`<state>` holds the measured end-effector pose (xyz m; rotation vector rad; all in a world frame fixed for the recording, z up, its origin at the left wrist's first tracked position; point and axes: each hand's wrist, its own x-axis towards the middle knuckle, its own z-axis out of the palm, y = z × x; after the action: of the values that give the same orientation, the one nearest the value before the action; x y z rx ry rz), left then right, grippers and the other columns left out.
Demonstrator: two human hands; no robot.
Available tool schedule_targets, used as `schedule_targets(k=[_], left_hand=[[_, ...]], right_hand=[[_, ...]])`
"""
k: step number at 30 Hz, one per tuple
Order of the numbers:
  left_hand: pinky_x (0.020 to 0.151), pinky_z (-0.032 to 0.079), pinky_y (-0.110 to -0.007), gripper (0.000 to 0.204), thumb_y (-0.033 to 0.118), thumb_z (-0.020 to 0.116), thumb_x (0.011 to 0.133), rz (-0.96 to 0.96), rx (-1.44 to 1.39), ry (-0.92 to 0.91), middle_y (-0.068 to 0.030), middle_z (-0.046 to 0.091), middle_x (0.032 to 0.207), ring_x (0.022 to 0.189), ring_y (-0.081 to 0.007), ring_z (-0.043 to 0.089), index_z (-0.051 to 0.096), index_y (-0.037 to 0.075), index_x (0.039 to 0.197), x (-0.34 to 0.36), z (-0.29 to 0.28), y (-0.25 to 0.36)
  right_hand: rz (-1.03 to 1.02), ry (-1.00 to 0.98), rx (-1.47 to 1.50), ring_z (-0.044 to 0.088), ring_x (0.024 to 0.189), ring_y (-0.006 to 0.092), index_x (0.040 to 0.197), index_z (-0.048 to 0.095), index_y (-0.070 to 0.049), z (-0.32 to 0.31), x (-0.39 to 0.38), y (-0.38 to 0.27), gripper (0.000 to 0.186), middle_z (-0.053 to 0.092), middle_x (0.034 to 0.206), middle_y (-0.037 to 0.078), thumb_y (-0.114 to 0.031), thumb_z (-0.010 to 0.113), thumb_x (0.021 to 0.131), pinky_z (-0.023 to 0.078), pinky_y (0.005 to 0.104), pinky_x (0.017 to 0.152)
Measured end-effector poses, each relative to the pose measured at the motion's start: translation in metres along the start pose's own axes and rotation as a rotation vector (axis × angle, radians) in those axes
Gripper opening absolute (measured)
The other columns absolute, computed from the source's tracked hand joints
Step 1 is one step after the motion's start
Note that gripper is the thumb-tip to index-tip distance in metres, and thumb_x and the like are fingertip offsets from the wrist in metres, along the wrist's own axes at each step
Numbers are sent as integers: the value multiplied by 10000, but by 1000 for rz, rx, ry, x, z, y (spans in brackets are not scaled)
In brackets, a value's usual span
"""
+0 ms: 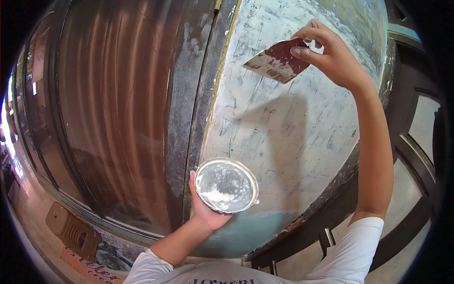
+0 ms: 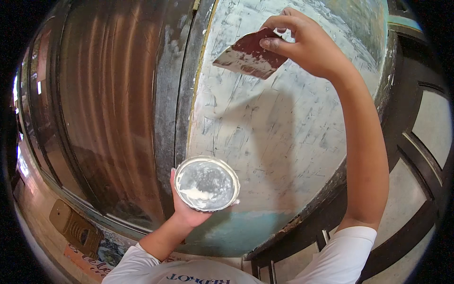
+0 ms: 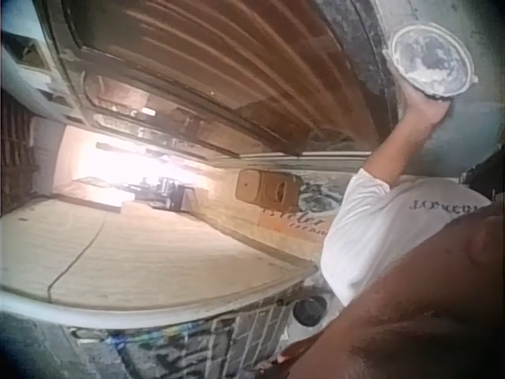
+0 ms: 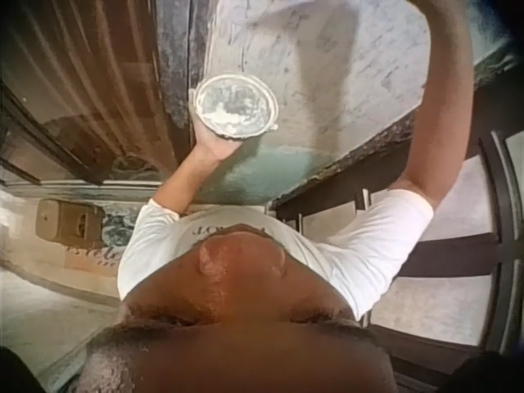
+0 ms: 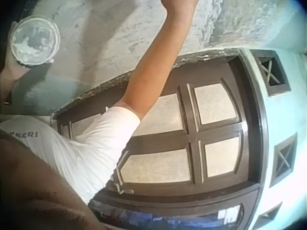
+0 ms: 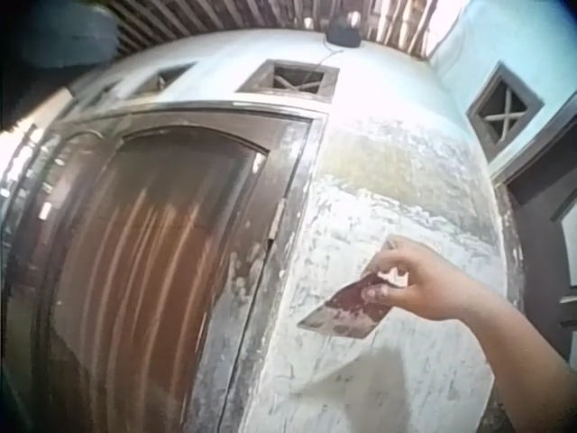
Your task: Apply putty to a wall using a putty knife and a container.
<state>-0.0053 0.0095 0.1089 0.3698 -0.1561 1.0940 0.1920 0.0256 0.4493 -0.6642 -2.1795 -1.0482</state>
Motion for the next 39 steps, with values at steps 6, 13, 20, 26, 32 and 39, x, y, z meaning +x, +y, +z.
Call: schedule_targets(k=[6,13,20,26,32,39], left_hand=[[1073,328,-647,871,831,423,787,22,-15,-106,-75,485,1433,1296,-369,464,471,224,1409,12,22,8],[1022,271,-784,910,829,404,799,81,-34,-102,-113,416,1492,1342,-443,406,397,208,1463,21,28,12],[1030,282,-769,919,839,397,794,70,4,-92,-105,420,1490,1342,-439,410,398,210,1463,23,23,14],[1031,315,-728,862,826,433,786,68,-17,-103,-75,500,1409,1282,-387,468,480,216,1393,20,23,12],[1051,324,-696,853,826,441,782,79,0,-15,-75,504,1407,1282,-371,473,493,223,1384,12,14,14],[1041,315,-723,872,837,449,770,86,-31,19,-80,481,1425,1284,-384,466,479,231,1397,5,10,17]], right_hand=[[178,-168,407,599,678,140,1059,666,-30,11,-21,-50,172,681,801,91,-50,654,889,493,306,649],[456,-281,607,655,698,112,1092,630,-35,43,-50,-64,181,690,789,69,-108,630,927,518,287,617],[407,-337,722,608,859,105,1160,569,-33,41,-63,-45,493,636,993,47,-266,802,793,517,273,708],[480,-188,910,575,797,77,1083,560,-48,40,-45,-15,208,624,939,27,-118,632,901,478,242,638],[359,26,714,582,739,113,1109,586,-94,20,-1,9,191,658,945,20,-97,587,918,505,262,621],[396,29,381,498,1222,202,1386,426,66,12,55,67,495,530,1339,182,-144,566,960,382,337,1051]])
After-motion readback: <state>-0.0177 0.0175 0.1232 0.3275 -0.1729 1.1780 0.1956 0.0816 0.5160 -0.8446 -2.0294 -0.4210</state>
